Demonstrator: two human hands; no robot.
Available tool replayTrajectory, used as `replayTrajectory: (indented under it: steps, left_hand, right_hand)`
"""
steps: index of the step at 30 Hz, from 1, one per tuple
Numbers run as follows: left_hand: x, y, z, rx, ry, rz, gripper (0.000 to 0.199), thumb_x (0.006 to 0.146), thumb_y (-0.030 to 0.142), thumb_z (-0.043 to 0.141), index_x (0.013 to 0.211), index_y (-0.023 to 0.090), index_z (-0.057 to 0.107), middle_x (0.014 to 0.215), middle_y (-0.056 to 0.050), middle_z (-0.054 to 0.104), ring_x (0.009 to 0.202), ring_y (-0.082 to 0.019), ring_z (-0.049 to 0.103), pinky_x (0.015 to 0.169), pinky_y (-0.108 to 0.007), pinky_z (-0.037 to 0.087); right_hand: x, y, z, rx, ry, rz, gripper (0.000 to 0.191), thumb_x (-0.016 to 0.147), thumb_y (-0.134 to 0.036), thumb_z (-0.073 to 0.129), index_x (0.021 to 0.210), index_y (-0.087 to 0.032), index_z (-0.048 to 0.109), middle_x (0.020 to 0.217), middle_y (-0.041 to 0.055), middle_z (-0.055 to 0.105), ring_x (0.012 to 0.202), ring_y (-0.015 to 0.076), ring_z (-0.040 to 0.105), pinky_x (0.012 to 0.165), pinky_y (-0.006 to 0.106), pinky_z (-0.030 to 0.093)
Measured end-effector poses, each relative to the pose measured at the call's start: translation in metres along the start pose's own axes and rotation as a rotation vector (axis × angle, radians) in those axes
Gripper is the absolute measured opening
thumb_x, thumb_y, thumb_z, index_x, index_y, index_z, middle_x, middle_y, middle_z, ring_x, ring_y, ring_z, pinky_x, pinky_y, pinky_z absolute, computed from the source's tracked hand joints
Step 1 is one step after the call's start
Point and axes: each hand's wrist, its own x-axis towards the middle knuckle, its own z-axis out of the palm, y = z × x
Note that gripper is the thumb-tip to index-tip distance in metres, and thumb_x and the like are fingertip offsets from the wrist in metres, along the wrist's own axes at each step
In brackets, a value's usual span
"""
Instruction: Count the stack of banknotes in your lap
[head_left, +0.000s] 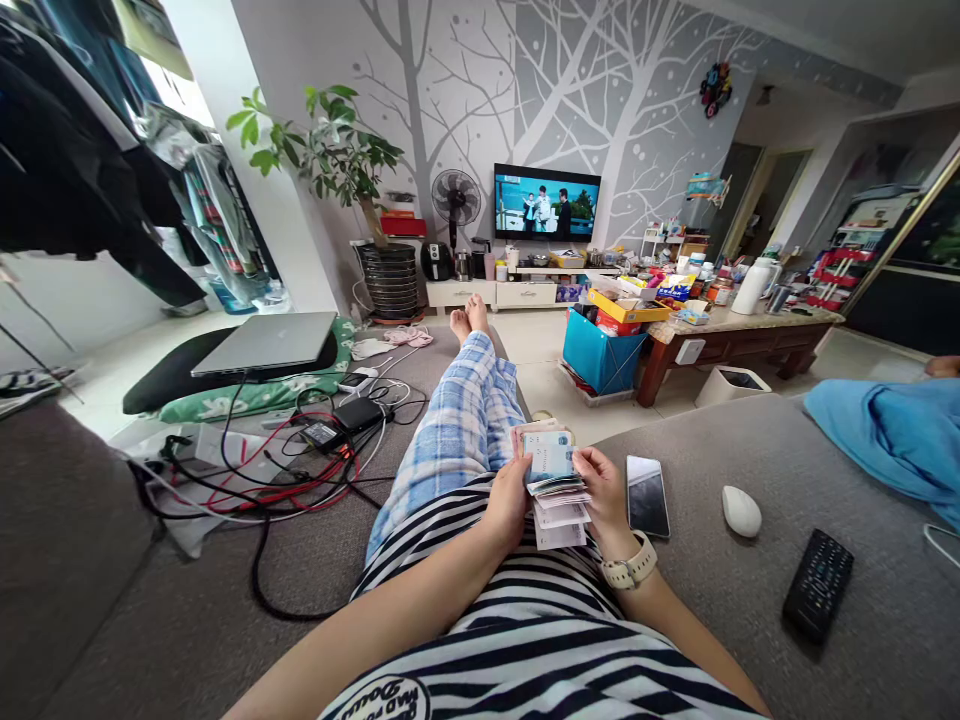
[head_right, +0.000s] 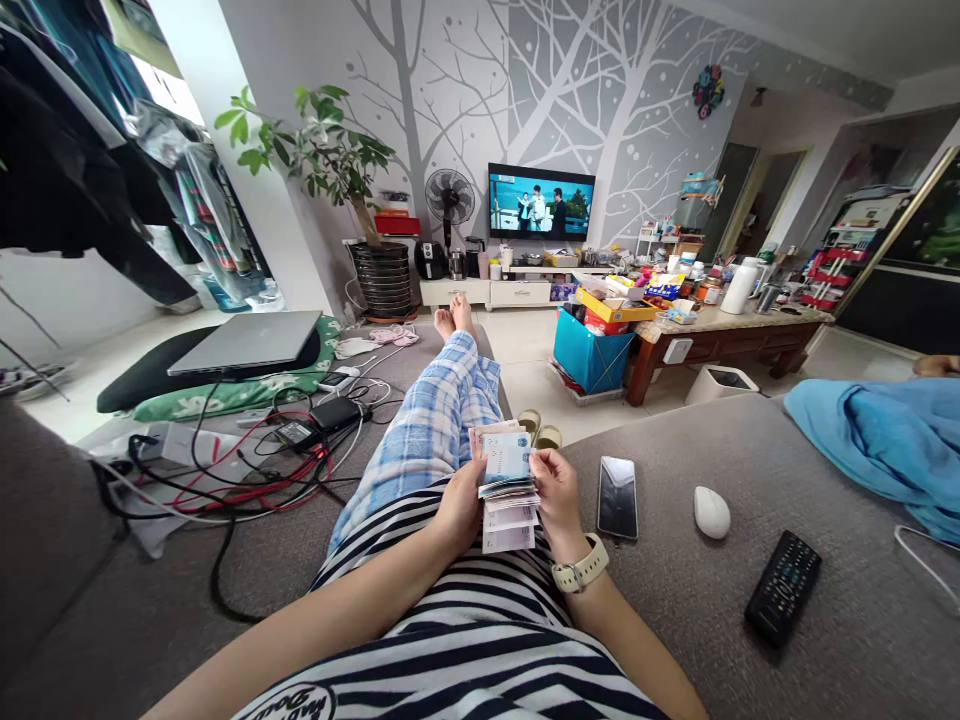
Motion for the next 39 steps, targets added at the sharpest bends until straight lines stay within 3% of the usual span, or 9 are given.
replayTrajectory:
  steps: [13, 19, 28, 33, 39]
  left_hand:
    - [0.003, 0.000, -0.001, 0.054, 0.028, 0.028, 0.017, 0.081, 0.024, 0.057, 0.071, 0.014, 0.067, 0.067, -0.003, 0.066, 0.079, -0.023, 0.066, 0.069, -0.031, 0.049]
    - [0.007, -0.004, -0.004, -0.011, -0.029, 0.012, 0.012, 0.079, 0.024, 0.060, 0.075, 0.016, 0.067, 0.070, -0.003, 0.067, 0.088, -0.025, 0.068, 0.073, -0.031, 0.051]
    - [0.003, -0.003, -0.002, -0.069, 0.002, -0.018, 0.015, 0.081, 0.023, 0.057, 0.083, 0.014, 0.069, 0.070, -0.004, 0.067, 0.081, -0.025, 0.068, 0.072, -0.033, 0.050]
    - [-0.006, 0.004, 0.002, -0.061, -0.013, -0.045, 0.014, 0.075, 0.026, 0.064, 0.083, 0.016, 0.069, 0.072, -0.004, 0.069, 0.068, -0.019, 0.064, 0.069, -0.031, 0.049]
    - [-0.005, 0.002, 0.001, -0.086, -0.048, -0.055, 0.018, 0.065, 0.025, 0.074, 0.079, 0.016, 0.069, 0.067, -0.002, 0.066, 0.062, -0.014, 0.059, 0.065, -0.026, 0.046]
  right_hand:
    - [-0.001, -0.003, 0.002, 0.028, -0.045, 0.013, 0.030, 0.075, -0.045, 0.069, 0.071, -0.017, 0.060, 0.065, -0.0013, 0.052, 0.060, 0.0112, 0.045, 0.058, 0.023, 0.037]
    - [-0.001, 0.001, 0.000, 0.073, -0.078, -0.011, 0.029, 0.078, -0.045, 0.067, 0.073, -0.017, 0.059, 0.065, -0.0018, 0.050, 0.059, 0.0107, 0.043, 0.058, 0.023, 0.036]
    - [-0.003, -0.005, 0.001, 0.073, -0.086, -0.028, 0.044, 0.085, -0.054, 0.058, 0.062, -0.017, 0.055, 0.060, -0.0004, 0.052, 0.052, 0.0091, 0.039, 0.052, 0.023, 0.030]
    - [-0.001, -0.005, 0.001, -0.006, 0.003, -0.045, 0.038, 0.073, -0.046, 0.074, 0.062, -0.017, 0.052, 0.059, -0.0034, 0.047, 0.056, 0.0087, 0.041, 0.056, 0.022, 0.034]
    - [0.004, 0.004, -0.001, 0.082, 0.098, 0.035, 0.037, 0.066, -0.045, 0.077, 0.074, -0.018, 0.052, 0.066, -0.0045, 0.050, 0.060, 0.0098, 0.045, 0.057, 0.023, 0.037]
